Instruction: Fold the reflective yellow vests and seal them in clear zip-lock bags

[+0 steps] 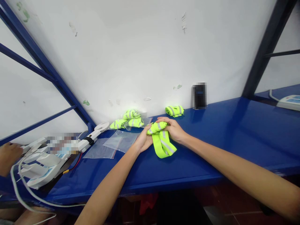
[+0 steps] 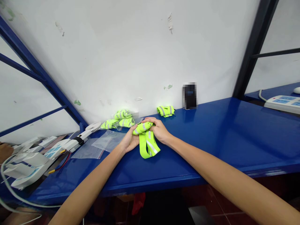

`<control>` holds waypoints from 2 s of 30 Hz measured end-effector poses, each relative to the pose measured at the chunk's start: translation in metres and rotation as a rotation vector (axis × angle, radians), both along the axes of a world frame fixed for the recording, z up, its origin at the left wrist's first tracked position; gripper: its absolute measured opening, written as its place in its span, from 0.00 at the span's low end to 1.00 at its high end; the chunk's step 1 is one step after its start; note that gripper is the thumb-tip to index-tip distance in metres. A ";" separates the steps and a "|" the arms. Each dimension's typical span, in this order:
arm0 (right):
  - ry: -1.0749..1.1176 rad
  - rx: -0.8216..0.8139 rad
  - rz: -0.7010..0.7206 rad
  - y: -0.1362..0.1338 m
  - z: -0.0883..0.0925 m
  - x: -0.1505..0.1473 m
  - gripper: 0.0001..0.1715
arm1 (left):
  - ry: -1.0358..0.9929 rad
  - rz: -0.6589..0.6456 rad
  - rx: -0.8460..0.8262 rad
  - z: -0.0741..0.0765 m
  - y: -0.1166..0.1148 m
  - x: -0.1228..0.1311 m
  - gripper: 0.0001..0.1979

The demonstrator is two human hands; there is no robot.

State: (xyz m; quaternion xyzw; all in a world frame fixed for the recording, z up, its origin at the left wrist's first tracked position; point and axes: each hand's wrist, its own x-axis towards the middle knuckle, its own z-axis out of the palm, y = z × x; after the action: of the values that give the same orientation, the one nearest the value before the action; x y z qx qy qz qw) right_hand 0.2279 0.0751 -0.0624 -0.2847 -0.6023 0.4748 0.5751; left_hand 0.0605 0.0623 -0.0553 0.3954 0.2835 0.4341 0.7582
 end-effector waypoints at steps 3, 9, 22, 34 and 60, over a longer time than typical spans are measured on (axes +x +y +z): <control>0.024 0.011 0.007 0.001 -0.001 0.000 0.22 | -0.030 -0.032 0.016 -0.001 0.000 -0.002 0.25; -0.158 0.164 -0.047 -0.003 0.004 0.005 0.22 | -0.064 0.107 0.098 -0.006 0.002 -0.001 0.28; 0.069 -0.249 0.134 -0.004 0.010 0.002 0.35 | -0.062 0.339 0.225 0.007 0.005 -0.016 0.41; 0.223 -0.457 0.102 -0.002 0.007 0.002 0.11 | -0.093 0.362 0.213 0.000 0.010 -0.012 0.46; -0.262 0.072 0.188 -0.015 0.007 0.003 0.61 | -0.070 0.515 0.187 0.001 0.020 -0.018 0.28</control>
State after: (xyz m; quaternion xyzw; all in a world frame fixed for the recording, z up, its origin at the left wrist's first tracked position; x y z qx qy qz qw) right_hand 0.2312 0.0605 -0.0550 -0.2659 -0.7128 0.4632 0.4545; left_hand 0.0423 0.0827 -0.0547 0.3631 0.3070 0.6503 0.5924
